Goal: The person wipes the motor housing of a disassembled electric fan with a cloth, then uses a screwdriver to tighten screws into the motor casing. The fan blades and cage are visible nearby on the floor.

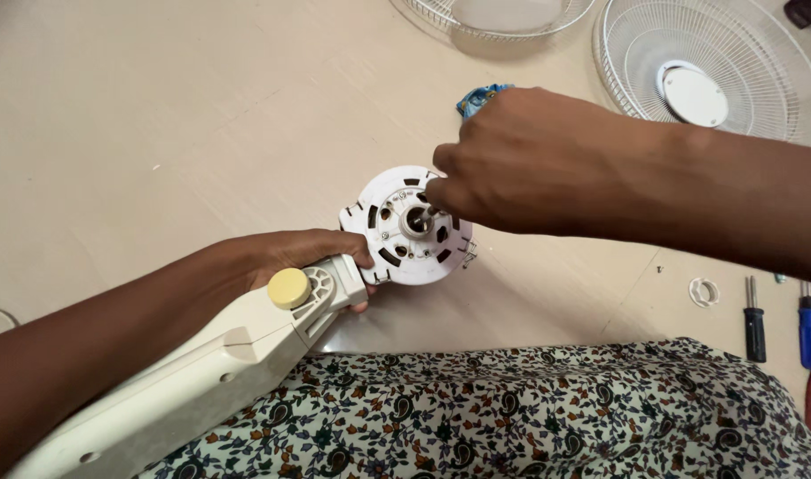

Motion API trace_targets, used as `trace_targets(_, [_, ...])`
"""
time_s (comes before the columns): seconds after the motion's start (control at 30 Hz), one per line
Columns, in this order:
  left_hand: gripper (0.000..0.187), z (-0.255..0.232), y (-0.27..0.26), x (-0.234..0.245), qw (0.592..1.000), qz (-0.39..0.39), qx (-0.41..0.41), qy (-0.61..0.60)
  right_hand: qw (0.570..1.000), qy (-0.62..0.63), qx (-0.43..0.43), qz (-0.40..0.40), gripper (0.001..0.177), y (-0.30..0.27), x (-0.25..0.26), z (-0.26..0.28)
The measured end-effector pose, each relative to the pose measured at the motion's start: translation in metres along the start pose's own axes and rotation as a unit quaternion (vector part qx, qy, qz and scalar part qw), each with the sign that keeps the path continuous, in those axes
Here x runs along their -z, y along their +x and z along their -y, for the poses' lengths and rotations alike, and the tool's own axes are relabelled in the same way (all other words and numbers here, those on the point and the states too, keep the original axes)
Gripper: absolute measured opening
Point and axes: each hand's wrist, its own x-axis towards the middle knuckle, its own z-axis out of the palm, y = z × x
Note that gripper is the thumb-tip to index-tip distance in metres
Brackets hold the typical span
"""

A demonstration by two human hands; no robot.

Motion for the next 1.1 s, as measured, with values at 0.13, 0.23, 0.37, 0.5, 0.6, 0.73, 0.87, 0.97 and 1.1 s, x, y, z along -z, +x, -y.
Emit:
trace_targets(0.13, [0.028, 0.001, 0.002, 0.001, 1.0, -0.005, 0.012, 0.014, 0.999, -0.007, -0.026, 0.042, 0.013, 0.009, -0.005, -0.007])
trace_targets(0.23, [0.026, 0.0, 0.004, 0.003, 0.999, 0.021, -0.026, -0.023, 0.997, 0.045, -0.038, -0.05, 0.014, 0.01, -0.014, -0.014])
trace_targets(0.37, [0.028, 0.0, 0.006, 0.006, 0.999, -0.003, -0.033, -0.009, 0.995, 0.081, -0.045, -0.038, 0.012, 0.012, -0.021, -0.021])
trace_targets(0.5, [0.027, -0.001, 0.007, 0.007, 0.999, -0.009, -0.032, -0.012, 0.997, 0.024, -0.077, -0.016, 0.008, 0.011, -0.024, -0.018])
trace_targets(0.6, [0.027, -0.001, 0.006, 0.006, 0.999, 0.002, -0.041, -0.019, 0.994, 0.042, -0.096, 0.026, 0.036, 0.012, -0.024, -0.017])
trace_targets(0.73, [0.027, -0.002, 0.005, 0.007, 0.999, 0.011, -0.048, -0.021, 0.992, 0.106, -0.061, -0.024, 0.018, 0.013, -0.016, -0.025])
trace_targets(0.87, [0.026, 0.0, 0.006, 0.006, 0.999, 0.008, -0.035, -0.006, 0.988, 0.107, -0.102, 0.048, 0.02, 0.016, -0.01, -0.029])
trace_targets(0.97, [0.026, 0.0, 0.006, 0.005, 0.999, 0.005, -0.037, 0.003, 0.986, 0.087, -0.123, 0.068, 0.019, 0.019, -0.013, -0.026])
trace_targets(1.1, [0.025, 0.001, 0.005, 0.006, 0.999, 0.006, -0.043, -0.009, 0.986, 0.105, -0.123, 0.029, 0.034, 0.016, -0.021, -0.024])
